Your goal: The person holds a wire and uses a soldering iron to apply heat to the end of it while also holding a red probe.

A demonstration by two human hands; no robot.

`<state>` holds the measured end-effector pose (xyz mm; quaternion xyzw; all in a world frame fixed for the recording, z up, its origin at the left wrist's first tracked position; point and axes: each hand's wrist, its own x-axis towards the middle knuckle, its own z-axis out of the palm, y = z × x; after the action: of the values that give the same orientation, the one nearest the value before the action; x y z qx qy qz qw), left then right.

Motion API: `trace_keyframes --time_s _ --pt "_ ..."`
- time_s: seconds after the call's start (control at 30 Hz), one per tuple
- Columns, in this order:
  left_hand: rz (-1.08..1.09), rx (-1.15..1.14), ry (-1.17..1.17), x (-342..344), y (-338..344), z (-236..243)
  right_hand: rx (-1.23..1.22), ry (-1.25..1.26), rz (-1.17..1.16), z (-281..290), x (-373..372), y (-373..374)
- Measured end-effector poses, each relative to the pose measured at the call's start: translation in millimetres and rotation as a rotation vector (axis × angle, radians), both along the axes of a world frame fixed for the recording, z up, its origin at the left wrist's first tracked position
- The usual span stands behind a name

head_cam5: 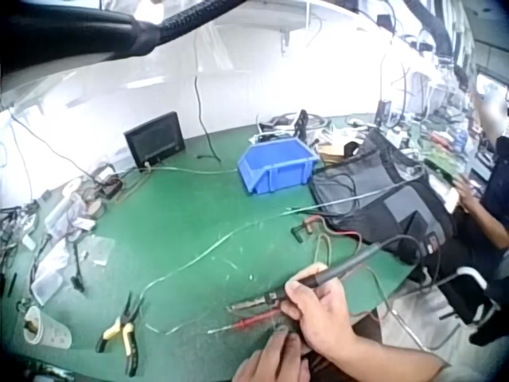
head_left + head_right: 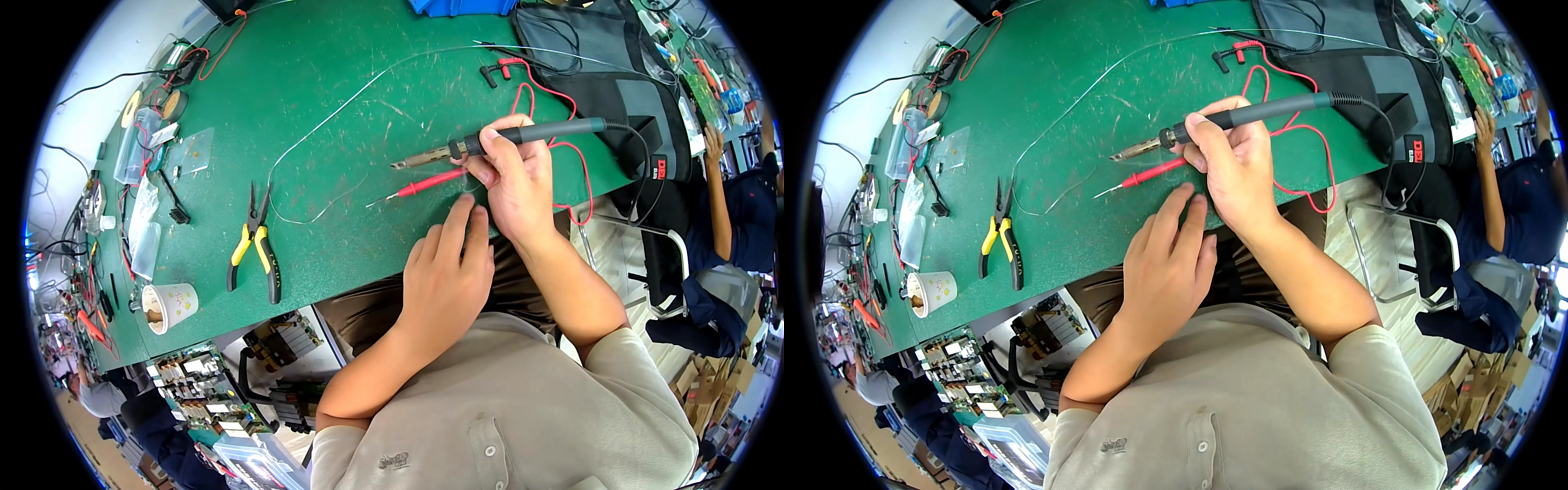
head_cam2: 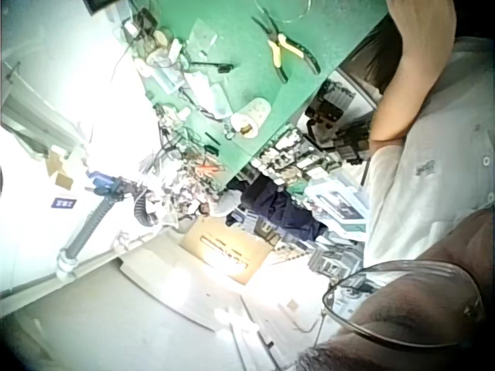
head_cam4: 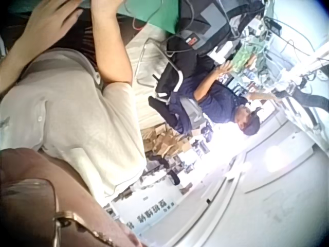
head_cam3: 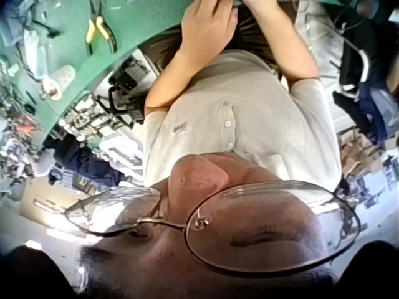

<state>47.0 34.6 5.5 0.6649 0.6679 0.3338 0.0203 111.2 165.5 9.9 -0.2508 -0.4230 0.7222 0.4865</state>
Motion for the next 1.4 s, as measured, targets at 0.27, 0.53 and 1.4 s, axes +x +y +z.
trace_keyframes --time_s 0.27,0.53,1.4 --pt "0.036 -0.116 0.025 1 16 7 -0.042 0.035 -0.020 1 0 -2" --pt "0.035 -0.127 0.024 0 21 6 -0.055 0.031 -0.014 2 2 0" --pt "0.115 -0.006 0.181 11 30 -3 -0.098 0.060 -0.093 2 44 23"
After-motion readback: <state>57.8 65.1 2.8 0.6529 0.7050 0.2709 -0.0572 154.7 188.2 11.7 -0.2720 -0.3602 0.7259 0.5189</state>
